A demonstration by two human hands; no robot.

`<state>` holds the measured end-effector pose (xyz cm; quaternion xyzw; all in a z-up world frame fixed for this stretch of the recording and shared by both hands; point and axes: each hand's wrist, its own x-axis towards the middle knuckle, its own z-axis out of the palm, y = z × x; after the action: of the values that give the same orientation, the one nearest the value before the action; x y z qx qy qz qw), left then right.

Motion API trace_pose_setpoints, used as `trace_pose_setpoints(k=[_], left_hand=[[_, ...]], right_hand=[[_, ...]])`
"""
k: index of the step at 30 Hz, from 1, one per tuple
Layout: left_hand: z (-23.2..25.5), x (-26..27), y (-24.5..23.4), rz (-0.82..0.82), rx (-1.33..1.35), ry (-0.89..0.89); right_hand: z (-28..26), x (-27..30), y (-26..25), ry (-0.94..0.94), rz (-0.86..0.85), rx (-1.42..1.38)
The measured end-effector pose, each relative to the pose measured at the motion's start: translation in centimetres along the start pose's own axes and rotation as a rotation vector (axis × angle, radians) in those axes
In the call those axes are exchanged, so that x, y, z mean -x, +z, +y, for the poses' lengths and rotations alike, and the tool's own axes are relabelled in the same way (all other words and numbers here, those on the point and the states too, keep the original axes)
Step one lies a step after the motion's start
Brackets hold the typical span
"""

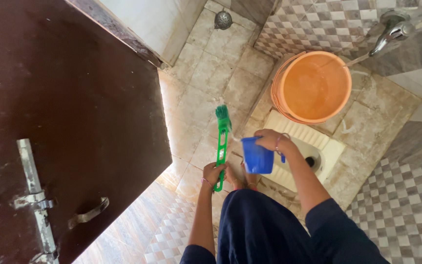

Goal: The person cleans the bathroom floor, walls, and door by scrubbing with a brush and rinsing with water from a bucket and cup.

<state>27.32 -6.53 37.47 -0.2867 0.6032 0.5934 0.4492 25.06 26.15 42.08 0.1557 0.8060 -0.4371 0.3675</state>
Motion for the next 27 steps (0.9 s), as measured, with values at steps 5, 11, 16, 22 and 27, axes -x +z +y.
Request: trace_pose_setpoints(k=[5,11,16,22,27], left_hand=[[0.6,-0.8,1.2,0.001,-0.01,0.006],[3.5,0.0,3.6,0.005,-0.054,0.037],[4.2,0.0,5.2,0.063,-0.077,0.055],[2.6,-2.6,5.5,0.075,-0.105,0.124],[1.1,-5.2,4.1,-0.009,-0.106,0.081]], right_hand=[[3.4,3.2,-1.7,0.183,0.122,0.084],[7.1,6.2,-1.4,0.155,0.419,-0.085],[14.2,4.4,0.1,-0.159,0.743,0.062],[18.8,-2.1,-1.2,0.266,0.834,0.362],[19.9,-10.2,-2.5,0.412,0.612,0.565]])
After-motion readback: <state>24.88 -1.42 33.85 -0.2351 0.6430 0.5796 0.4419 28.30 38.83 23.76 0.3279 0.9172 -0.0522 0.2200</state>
